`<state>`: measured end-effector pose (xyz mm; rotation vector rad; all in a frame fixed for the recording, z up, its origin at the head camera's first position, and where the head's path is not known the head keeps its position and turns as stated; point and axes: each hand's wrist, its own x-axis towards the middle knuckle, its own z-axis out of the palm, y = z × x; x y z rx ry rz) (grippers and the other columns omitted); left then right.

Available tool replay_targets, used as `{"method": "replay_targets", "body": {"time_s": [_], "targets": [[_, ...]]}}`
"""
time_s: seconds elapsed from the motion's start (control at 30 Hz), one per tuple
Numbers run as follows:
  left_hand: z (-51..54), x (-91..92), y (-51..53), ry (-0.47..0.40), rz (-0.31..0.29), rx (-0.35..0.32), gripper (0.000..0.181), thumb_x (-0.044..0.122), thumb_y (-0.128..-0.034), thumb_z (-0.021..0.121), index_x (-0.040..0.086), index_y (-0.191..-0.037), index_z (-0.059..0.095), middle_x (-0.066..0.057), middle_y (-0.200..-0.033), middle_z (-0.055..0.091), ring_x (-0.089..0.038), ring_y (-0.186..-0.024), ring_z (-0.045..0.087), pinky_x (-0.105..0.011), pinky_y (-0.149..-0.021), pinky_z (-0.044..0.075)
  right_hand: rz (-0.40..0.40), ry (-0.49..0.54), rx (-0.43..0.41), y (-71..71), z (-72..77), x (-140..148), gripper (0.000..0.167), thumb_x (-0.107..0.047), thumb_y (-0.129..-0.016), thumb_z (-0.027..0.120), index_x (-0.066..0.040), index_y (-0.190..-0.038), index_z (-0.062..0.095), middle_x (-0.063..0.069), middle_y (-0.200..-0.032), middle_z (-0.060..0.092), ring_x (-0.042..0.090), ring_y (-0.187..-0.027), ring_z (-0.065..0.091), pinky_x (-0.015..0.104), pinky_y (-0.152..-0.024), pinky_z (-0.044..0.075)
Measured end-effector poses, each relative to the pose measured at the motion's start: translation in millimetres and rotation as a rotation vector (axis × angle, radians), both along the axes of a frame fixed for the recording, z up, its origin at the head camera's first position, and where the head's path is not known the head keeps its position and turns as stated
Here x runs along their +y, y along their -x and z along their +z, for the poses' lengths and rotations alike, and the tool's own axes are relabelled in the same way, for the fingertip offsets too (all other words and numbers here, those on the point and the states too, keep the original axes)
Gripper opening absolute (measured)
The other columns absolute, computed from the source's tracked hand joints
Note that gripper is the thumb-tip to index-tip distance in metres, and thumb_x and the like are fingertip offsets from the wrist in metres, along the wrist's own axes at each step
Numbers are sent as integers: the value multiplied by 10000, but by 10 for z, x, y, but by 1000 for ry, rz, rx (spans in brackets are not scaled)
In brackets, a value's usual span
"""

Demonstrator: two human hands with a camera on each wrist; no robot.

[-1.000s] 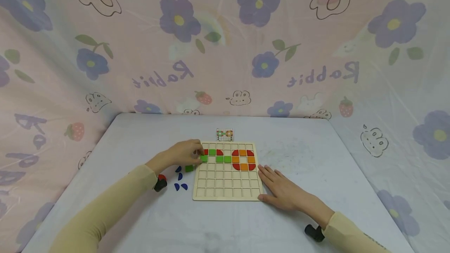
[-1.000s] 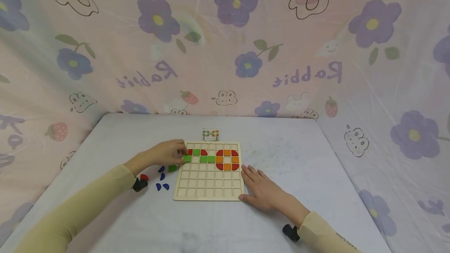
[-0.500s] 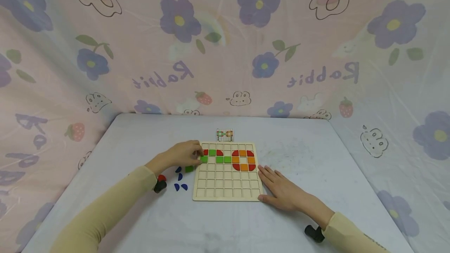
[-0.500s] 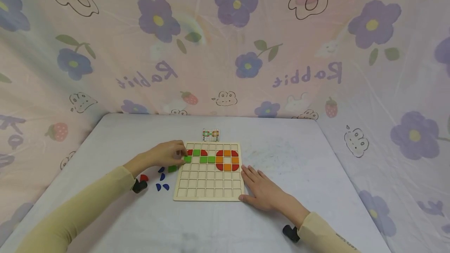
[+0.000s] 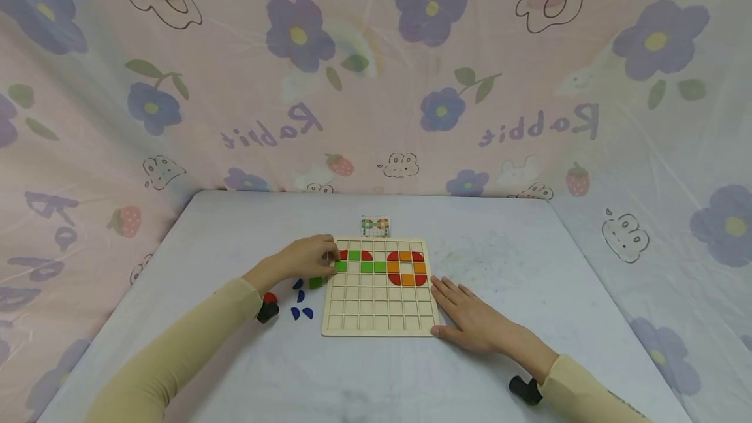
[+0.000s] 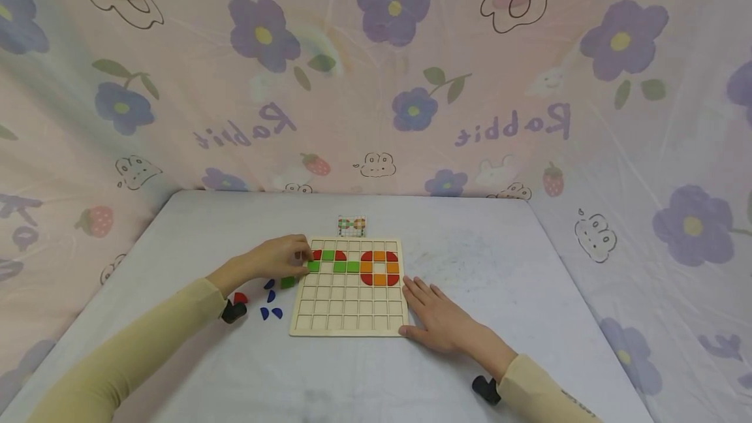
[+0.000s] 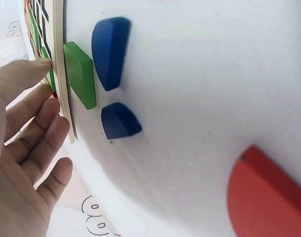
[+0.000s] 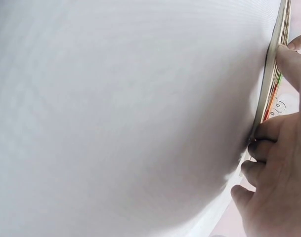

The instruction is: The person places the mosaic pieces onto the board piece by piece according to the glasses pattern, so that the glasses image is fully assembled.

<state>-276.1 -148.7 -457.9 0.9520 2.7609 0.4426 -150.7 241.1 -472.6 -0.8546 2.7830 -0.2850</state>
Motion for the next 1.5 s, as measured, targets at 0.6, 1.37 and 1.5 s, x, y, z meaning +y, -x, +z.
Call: {"method": "replay_targets", "body": {"time_s": [0.6, 1.37, 1.5], "targets": [[163, -240, -43, -89, 106, 1, 259, 277, -948, 771, 144, -1169, 738, 41, -1118, 648, -198, -1067, 625, -400, -908, 549, 9, 12, 5, 17, -29, 4, 840, -543, -1038, 557, 18, -1609, 304, 165, -1706, 221, 385, -1572, 190, 592, -1234, 216], [185, -1216, -390, -97, 249, 41, 241, 246, -943, 779, 84, -1118, 744, -4, -1031, 641, -217, -959, 607, -399, -796, 544, -27, -19, -32, 18, -12, -9, 870, -574, -1011, 586, -17, -1619, 307, 123, -1719, 203, 352, -1582, 180, 583, -1240, 212], [179, -1276, -493, -96, 243, 34, 233, 254, -942, 783, 97, -1112, 749, 10, -1024, 642, -203, -951, 607, -366, -776, 538, -20, -13, -27, 22, 1, -8, 868, -570, -1013, 585, -7, -1614, 313, 137, -1716, 211, 366, -1578, 187, 595, -1234, 219]]}}
